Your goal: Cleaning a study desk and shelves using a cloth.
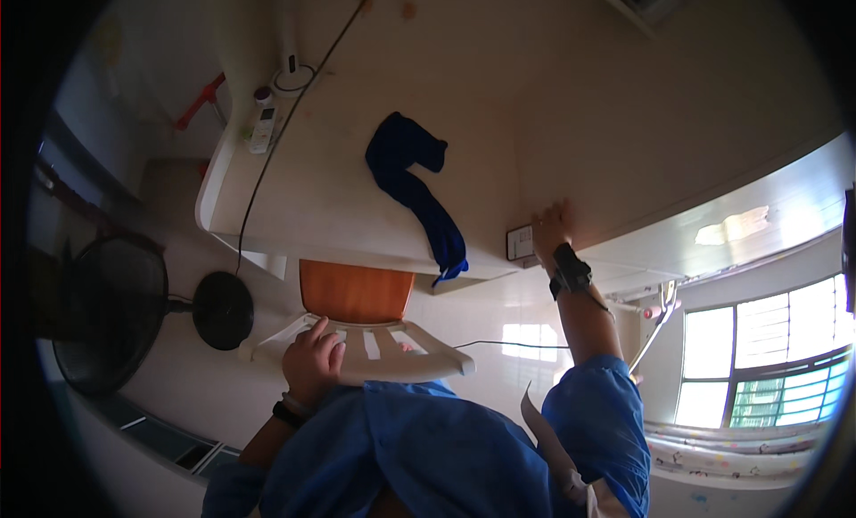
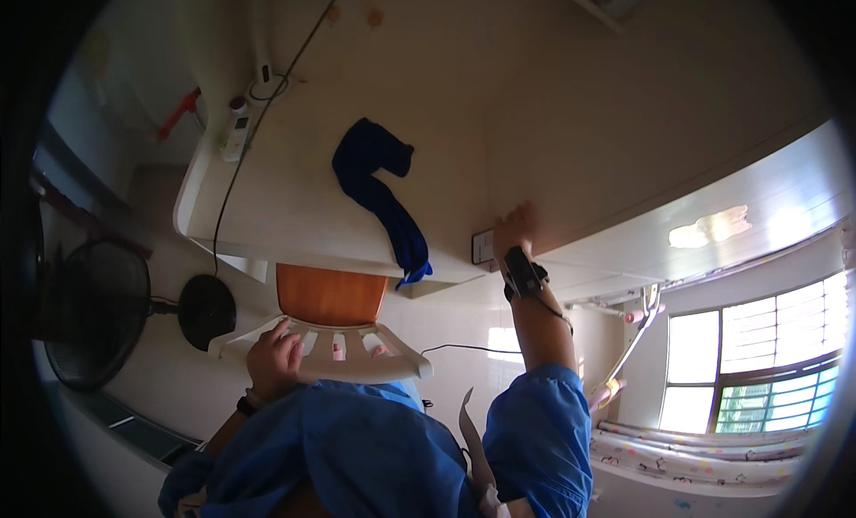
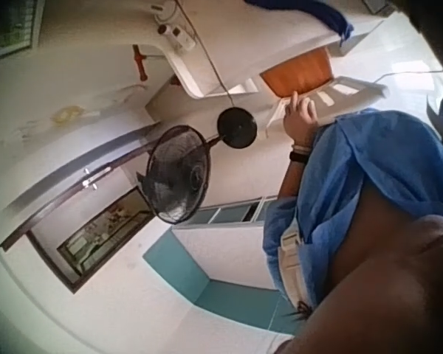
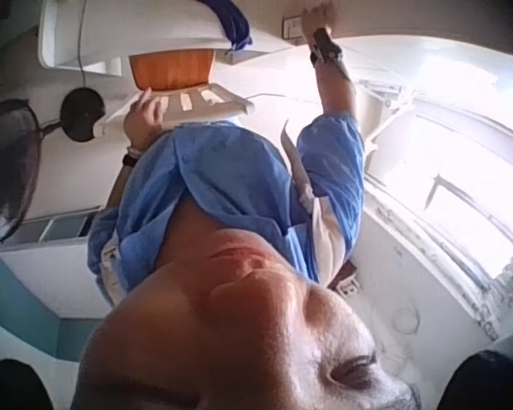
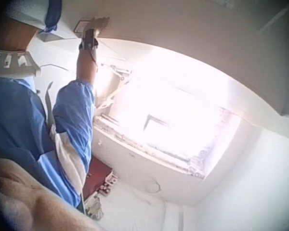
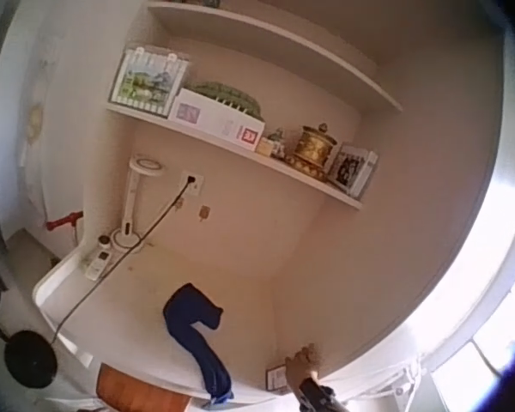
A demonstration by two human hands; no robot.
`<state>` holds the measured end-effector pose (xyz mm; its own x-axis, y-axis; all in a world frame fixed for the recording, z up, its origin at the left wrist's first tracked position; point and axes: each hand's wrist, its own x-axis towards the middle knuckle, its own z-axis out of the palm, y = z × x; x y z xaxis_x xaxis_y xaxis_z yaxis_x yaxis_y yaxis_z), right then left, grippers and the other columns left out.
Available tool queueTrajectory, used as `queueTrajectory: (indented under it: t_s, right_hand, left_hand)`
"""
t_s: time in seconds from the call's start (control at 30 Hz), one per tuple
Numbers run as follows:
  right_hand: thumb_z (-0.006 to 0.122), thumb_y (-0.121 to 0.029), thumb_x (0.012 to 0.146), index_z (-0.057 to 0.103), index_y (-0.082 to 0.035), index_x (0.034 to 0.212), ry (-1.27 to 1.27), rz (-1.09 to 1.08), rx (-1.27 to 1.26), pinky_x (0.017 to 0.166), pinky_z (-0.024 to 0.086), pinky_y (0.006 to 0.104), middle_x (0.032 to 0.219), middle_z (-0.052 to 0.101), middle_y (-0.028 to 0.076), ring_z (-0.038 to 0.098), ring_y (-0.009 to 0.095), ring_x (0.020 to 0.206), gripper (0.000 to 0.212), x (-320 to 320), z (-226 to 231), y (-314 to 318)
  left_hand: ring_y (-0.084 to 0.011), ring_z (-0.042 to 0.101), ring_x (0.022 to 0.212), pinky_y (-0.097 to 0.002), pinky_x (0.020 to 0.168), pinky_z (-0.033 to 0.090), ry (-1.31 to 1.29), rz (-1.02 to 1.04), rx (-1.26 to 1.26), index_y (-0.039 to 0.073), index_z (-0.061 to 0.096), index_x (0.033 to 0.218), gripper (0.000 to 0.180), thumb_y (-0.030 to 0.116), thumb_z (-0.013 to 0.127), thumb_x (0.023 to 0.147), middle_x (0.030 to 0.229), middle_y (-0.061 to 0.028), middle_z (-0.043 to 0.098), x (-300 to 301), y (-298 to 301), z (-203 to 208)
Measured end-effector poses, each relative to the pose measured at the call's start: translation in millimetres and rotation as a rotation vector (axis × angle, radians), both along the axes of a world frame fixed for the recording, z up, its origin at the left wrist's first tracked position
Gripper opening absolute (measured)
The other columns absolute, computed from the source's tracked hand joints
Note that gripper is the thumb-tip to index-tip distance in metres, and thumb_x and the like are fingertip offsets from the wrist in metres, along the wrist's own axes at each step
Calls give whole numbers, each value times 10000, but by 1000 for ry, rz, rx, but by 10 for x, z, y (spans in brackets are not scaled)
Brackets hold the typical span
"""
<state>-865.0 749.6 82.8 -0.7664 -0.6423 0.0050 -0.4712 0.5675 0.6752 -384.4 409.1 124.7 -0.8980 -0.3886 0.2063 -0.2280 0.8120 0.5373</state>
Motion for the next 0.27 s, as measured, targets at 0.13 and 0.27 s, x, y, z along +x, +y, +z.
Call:
queueTrajectory:
  t_s: [0.13, 0.27]
  right_hand:
    - [455, -267, 949, 640, -130, 1200, -162, -150, 465, 1159, 57, 552, 1276, 580, 94, 445, 269, 1281, 340, 288, 121, -809]
    - [481, -254, 937, 669, -122, 1160, -208, -91, 341, 1156, 70, 558, 1269, 588, 87, 452, 251, 1281, 321, 618, 523, -883]
  left_hand:
    - [-314, 625, 924, -413, 782, 513, -31, 51, 29, 88, 680, 919, 192, 222, 685, 781, 1201, -135, 622, 172, -27, -150]
    - [-326, 598, 1036, -405, 894, 474, 40, -46, 218, 106, 656, 1041, 300, 279, 707, 802, 1247, -186, 581, 28, -126, -172]
